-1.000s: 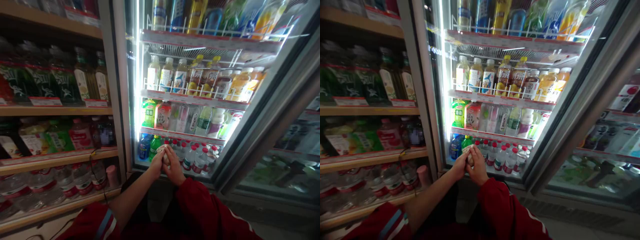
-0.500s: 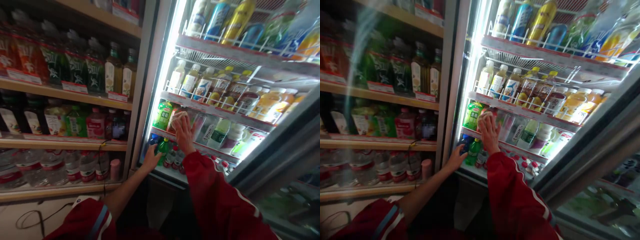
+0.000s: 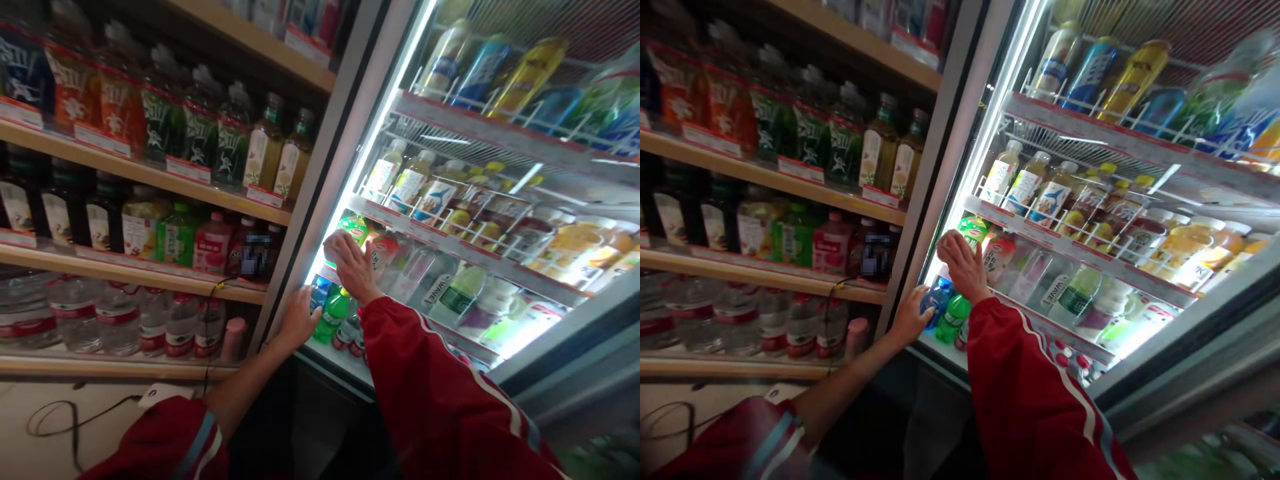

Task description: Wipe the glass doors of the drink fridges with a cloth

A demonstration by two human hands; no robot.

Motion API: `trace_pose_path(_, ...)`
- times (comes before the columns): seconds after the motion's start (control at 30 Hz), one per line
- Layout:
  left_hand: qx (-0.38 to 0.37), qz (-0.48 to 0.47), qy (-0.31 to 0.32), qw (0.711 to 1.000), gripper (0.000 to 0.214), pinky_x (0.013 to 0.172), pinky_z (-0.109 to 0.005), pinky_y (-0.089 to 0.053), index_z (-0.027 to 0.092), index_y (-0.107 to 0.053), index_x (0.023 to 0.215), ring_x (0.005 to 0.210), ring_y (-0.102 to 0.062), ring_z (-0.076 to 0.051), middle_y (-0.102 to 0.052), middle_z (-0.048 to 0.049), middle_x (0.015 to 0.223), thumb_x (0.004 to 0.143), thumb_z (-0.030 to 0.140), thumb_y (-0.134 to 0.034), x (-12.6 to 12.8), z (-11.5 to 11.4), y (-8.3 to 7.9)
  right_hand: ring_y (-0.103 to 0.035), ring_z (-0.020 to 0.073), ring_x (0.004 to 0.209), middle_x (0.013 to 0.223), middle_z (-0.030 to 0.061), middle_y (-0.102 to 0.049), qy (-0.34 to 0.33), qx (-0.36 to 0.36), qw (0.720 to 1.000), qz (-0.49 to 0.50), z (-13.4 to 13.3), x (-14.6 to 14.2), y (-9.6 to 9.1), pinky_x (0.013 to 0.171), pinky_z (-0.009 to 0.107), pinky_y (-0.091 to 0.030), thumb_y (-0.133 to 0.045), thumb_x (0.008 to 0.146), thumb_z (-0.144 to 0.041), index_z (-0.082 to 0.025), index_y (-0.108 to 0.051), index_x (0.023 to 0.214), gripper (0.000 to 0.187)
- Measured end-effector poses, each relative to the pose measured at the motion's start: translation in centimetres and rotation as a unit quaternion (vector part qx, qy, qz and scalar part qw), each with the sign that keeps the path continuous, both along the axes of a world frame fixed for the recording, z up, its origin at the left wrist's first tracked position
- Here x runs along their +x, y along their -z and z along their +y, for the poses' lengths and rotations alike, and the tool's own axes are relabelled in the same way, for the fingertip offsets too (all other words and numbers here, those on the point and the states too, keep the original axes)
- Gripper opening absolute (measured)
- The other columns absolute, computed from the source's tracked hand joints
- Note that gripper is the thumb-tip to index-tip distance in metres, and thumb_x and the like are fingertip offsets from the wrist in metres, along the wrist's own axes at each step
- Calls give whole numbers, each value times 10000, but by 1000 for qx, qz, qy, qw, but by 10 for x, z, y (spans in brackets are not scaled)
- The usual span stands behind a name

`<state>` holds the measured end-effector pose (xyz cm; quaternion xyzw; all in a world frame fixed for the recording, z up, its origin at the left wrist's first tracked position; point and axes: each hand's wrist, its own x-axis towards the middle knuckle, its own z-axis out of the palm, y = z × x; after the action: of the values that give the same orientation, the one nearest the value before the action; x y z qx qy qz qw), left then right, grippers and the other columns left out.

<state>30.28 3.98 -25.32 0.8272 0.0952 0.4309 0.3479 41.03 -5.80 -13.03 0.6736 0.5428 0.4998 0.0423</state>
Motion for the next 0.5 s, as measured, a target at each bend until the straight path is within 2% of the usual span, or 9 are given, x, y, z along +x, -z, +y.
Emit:
trace_pose_path(0.07, 45, -8, -28, 999, 464, 1041, -452, -356, 141, -489, 1209, 1226, -457, -260, -521, -138, 1285, 749, 196, -520, -3, 2, -10, -210, 245, 1402, 1464, 71, -369, -1, -3, 1000, 3, 6, -2, 2, 1123, 535, 82, -453, 862, -141, -258, -401, 1368, 522)
trace_pose_path(0.23, 128, 9, -71, 989, 526, 1109, -535, -200, 142, -425, 1301, 1359, -284, -279, -375, -130, 1439, 779, 182, -483, -11, 12, -40, -255, 246, 1386, 1451, 64, -394, -33, -92, 995, -10, 9, -3, 27, 1131, 541, 33, -460, 866, -169, -237, -434, 1342, 482)
trace_pose_path(0.33, 164, 20, -82, 983, 590, 1124, -545, -135, 128, -364, 1354, 1388, -218, -280, -317, -130, 1474, 777, 172, -476, -11, 19, -54, -271, 234, 1379, 1452, 59, -393, -39, -99, 994, -21, 10, 0, 14, 1131, 536, 39, -458, 869, -167, -247, -449, 1326, 464)
trace_pose_path(0.43, 185, 30, -97, 977, 658, 1127, -545, -110, 126, -313, 1389, 1400, -179, -286, -257, -133, 1499, 759, 170, -494, -8, 27, -65, -243, 244, 1390, 1456, 77, -384, -21, -36, 999, -10, 15, 0, -10, 1122, 543, 71, -474, 851, -147, -254, -436, 1339, 501)
trace_pose_path(0.5, 197, 33, -113, 973, 658, 1128, -543, -109, 118, -315, 1391, 1401, -173, -286, -241, -139, 1503, 760, 176, -495, -7, 32, -71, -223, 247, 1397, 1460, 81, -376, -12, -4, 1000, -7, 17, -1, -16, 1121, 536, 86, -475, 846, -146, -250, -424, 1350, 517)
